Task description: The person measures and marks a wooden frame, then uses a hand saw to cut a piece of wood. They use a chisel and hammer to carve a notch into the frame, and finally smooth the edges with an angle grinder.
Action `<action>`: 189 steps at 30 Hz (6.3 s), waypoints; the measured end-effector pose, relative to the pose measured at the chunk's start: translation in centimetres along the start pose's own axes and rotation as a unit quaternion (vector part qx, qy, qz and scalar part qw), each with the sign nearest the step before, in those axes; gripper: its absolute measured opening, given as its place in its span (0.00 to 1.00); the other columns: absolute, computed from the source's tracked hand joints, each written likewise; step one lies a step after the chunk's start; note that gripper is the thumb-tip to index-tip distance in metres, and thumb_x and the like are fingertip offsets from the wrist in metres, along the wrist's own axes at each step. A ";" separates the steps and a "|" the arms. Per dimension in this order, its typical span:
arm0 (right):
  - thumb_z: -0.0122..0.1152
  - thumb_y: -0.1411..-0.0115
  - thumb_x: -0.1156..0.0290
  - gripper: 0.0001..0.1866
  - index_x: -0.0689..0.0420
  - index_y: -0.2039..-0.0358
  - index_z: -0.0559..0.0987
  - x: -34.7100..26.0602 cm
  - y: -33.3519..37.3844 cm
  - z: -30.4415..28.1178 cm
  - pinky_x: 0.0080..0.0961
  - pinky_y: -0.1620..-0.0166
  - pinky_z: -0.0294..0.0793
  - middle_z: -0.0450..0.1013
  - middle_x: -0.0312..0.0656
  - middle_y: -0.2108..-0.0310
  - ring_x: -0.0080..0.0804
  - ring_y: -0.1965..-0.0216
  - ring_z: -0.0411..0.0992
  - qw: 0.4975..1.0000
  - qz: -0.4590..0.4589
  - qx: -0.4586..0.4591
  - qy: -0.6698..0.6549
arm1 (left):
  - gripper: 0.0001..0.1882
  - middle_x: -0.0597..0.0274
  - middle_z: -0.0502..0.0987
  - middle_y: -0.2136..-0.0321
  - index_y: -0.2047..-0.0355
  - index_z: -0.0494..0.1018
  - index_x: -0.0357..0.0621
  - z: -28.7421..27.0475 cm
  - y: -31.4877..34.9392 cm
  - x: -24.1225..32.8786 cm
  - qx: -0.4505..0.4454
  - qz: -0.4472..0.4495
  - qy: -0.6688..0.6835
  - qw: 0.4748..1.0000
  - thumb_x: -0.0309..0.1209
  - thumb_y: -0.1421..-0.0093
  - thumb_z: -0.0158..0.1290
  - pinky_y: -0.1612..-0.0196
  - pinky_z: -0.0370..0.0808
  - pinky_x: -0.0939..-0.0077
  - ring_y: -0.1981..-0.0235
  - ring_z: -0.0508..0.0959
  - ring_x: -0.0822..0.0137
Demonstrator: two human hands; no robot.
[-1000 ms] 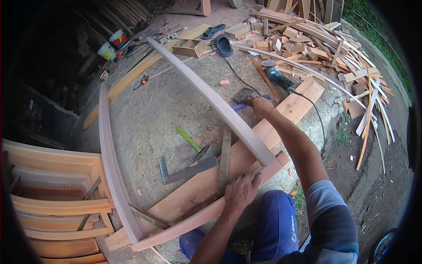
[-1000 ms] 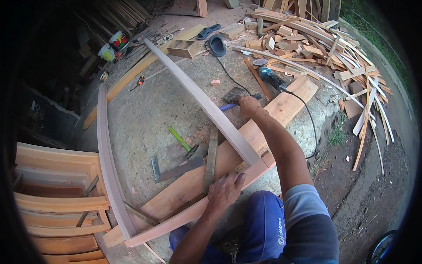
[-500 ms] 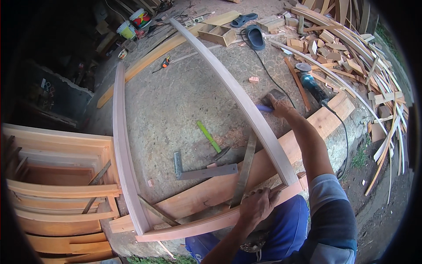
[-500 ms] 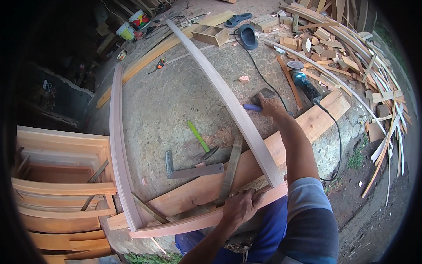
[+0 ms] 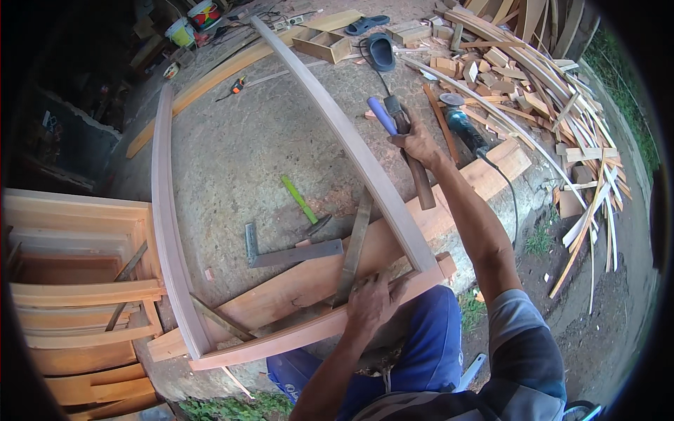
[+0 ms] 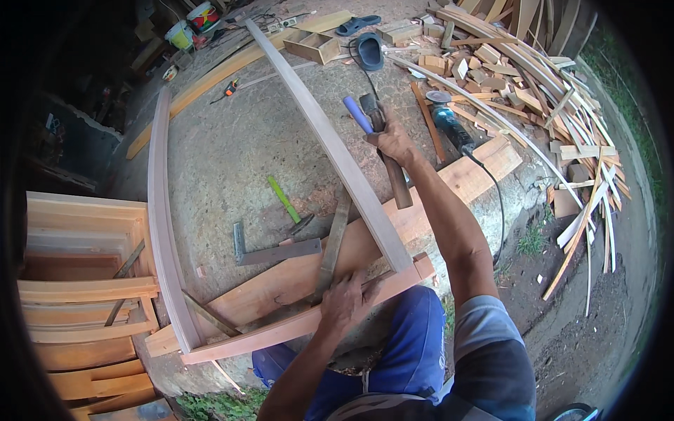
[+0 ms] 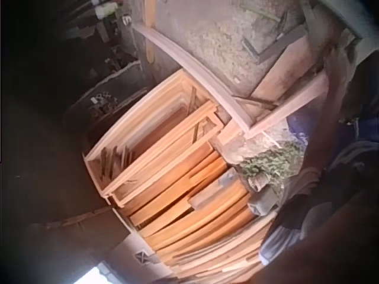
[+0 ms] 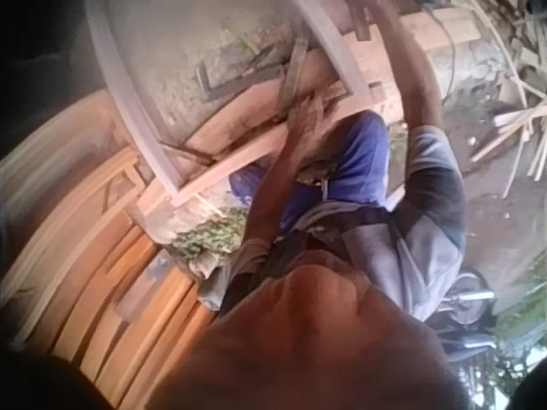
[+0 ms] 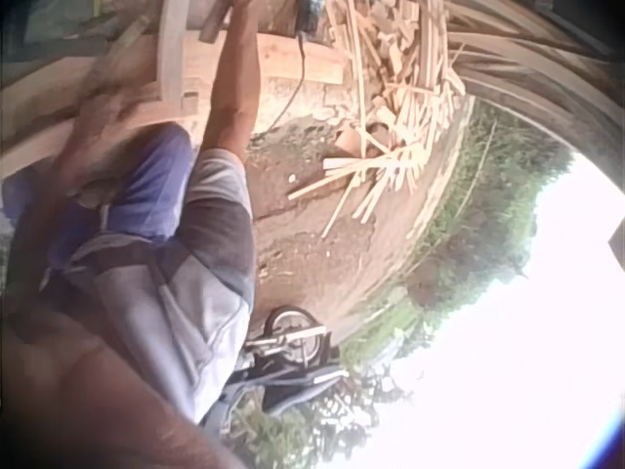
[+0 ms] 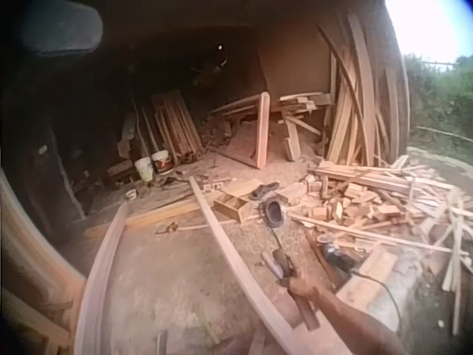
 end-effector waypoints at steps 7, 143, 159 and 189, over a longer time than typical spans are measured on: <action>0.71 0.45 0.78 0.51 0.46 0.25 0.55 -8.2 20.1 -3.4 0.47 0.37 0.73 0.67 0.57 0.34 0.59 0.37 0.71 0.978 -0.179 -0.065 0.084 | 0.28 0.54 0.77 0.49 0.36 0.67 0.38 -2.7 -4.8 3.1 0.130 -0.003 0.526 0.840 0.49 0.24 0.47 0.44 0.74 0.68 0.49 0.77 0.62; 0.68 0.33 0.67 0.17 0.56 0.52 0.69 4.2 52.1 -7.3 0.24 0.74 0.71 0.70 0.35 0.71 0.21 0.77 0.70 0.921 0.221 0.129 -0.295 | 0.06 0.67 0.77 0.72 0.60 0.79 0.39 -12.5 2.9 8.0 0.344 0.112 0.445 0.819 0.29 0.33 0.63 0.70 0.75 0.74 0.75 0.75 0.73; 0.73 0.41 0.68 0.23 0.63 0.52 0.72 4.7 38.4 5.3 0.32 0.58 0.75 0.76 0.43 0.65 0.30 0.63 0.74 0.956 0.097 0.273 -0.054 | 0.28 0.55 0.77 0.64 0.56 0.78 0.46 -9.5 19.2 -21.8 0.353 0.005 -0.193 0.916 0.48 0.51 0.73 0.57 0.71 0.53 0.61 0.77 0.50; 0.65 0.33 0.67 0.17 0.61 0.49 0.74 -3.6 43.2 -3.3 0.23 0.74 0.72 0.76 0.40 0.68 0.25 0.78 0.72 0.953 -0.026 0.217 -0.210 | 0.13 0.70 0.70 0.75 0.64 0.72 0.43 -17.7 -0.2 -2.8 0.409 0.111 0.610 0.669 0.38 0.28 0.59 0.70 0.68 0.81 0.74 0.70 0.80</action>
Point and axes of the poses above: each hand's wrist, its own y-axis away from the middle knuckle, its own z-axis out of the palm, x = y × z, the point moved 5 cm from there along -y, towards the middle knuckle
